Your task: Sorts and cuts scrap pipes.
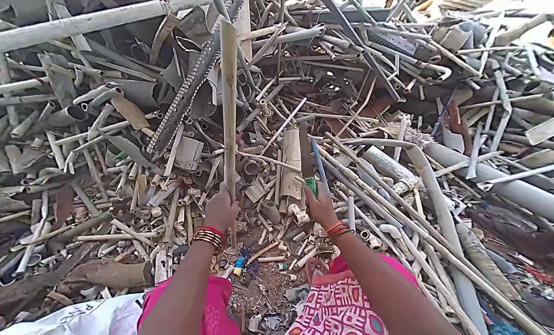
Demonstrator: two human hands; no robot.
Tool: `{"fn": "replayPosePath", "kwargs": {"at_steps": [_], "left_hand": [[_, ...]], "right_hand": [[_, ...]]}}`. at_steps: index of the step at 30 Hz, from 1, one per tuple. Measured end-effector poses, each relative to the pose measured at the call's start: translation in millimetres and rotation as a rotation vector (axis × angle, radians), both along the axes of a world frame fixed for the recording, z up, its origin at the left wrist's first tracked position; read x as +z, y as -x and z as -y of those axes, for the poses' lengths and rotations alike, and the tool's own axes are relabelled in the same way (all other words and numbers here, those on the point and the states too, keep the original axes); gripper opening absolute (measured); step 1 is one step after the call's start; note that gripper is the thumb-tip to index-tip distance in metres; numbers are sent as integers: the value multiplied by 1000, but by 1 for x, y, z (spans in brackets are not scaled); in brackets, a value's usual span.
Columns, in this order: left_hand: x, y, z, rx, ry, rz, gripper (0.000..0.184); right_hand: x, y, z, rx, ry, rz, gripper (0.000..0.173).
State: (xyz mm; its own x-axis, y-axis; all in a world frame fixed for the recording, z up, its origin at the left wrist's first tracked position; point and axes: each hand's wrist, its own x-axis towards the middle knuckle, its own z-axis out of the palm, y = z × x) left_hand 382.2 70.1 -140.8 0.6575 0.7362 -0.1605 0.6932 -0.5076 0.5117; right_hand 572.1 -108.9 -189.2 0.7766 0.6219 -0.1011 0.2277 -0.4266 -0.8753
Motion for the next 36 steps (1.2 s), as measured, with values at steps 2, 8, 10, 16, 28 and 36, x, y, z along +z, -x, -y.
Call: {"fn": "replayPosePath", "kwargs": {"at_steps": [2, 8, 10, 16, 28, 36], "left_hand": [[1, -11, 4, -142, -37, -128, 47], [-18, -34, 33, -530, 17, -179, 50], [-20, -30, 28, -494, 53, -252, 61], [-41, 2, -16, -260, 167, -398, 52], [-30, 5, -2, -104, -124, -292, 41], [-21, 27, -22, -112, 5, -185, 42]], "right_hand": [[7, 20, -4, -32, -295, -148, 42], [20, 20, -20, -349, -645, -580, 24], [23, 9, -23, -408, -669, -589, 22], [23, -22, -25, -592, -735, -554, 31], [23, -31, -27, -700, -694, -476, 44], [7, -46, -1, -163, -3, 98, 45]]}}
